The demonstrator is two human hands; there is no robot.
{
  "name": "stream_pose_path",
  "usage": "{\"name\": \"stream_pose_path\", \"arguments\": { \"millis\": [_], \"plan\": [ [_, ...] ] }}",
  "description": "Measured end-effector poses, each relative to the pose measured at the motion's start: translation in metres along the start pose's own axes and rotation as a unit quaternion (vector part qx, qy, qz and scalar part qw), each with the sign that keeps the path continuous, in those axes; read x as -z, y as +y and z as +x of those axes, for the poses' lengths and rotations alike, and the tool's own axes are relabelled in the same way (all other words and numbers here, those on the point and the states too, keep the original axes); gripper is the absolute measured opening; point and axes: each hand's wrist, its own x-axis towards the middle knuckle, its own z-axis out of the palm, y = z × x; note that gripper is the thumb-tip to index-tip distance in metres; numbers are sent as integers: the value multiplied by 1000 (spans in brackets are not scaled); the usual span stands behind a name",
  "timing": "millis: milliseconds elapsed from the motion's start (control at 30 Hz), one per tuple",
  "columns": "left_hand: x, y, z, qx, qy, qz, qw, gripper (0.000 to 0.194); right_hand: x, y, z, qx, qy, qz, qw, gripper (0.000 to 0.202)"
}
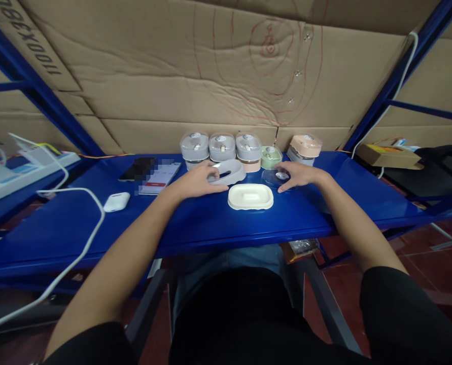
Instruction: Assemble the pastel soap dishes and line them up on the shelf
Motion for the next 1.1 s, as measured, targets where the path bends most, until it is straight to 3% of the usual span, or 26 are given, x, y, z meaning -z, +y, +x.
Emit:
{"name": "stream_pose_path", "arguments": {
  "millis": [100,167,267,400,500,633,900,1100],
  "plan": [
    [-7,19,-3,-70,36,-67,995,53,0,-1,0,-4,-1,-6,1000,111],
    [-17,33,-4,-109,30,-91,989,49,0,-2,0,-8,1,-12,1000,111],
    [-35,48,-5,-122,6,-99,988,50,0,-2,0,-7,2,-11,1000,111],
    [-49,53,-6,-116,-43,-80,989,57,0,-2,0,-11,-1,-7,1000,114],
    [-50,51,-7,-112,-67,-71,989,62,1,-4,-1,-17,1,-11,1000,114],
    [-47,52,-8,-133,-63,-64,987,67,1,-7,-2,-18,9,-11,1000,110],
    [-44,63,-13,-172,-78,54,981,67,0,-7,0,-15,12,-30,999,109],
    [-40,67,-14,-169,-86,62,980,71,0,-6,0,-3,14,-39,999,106]
  ]
}}
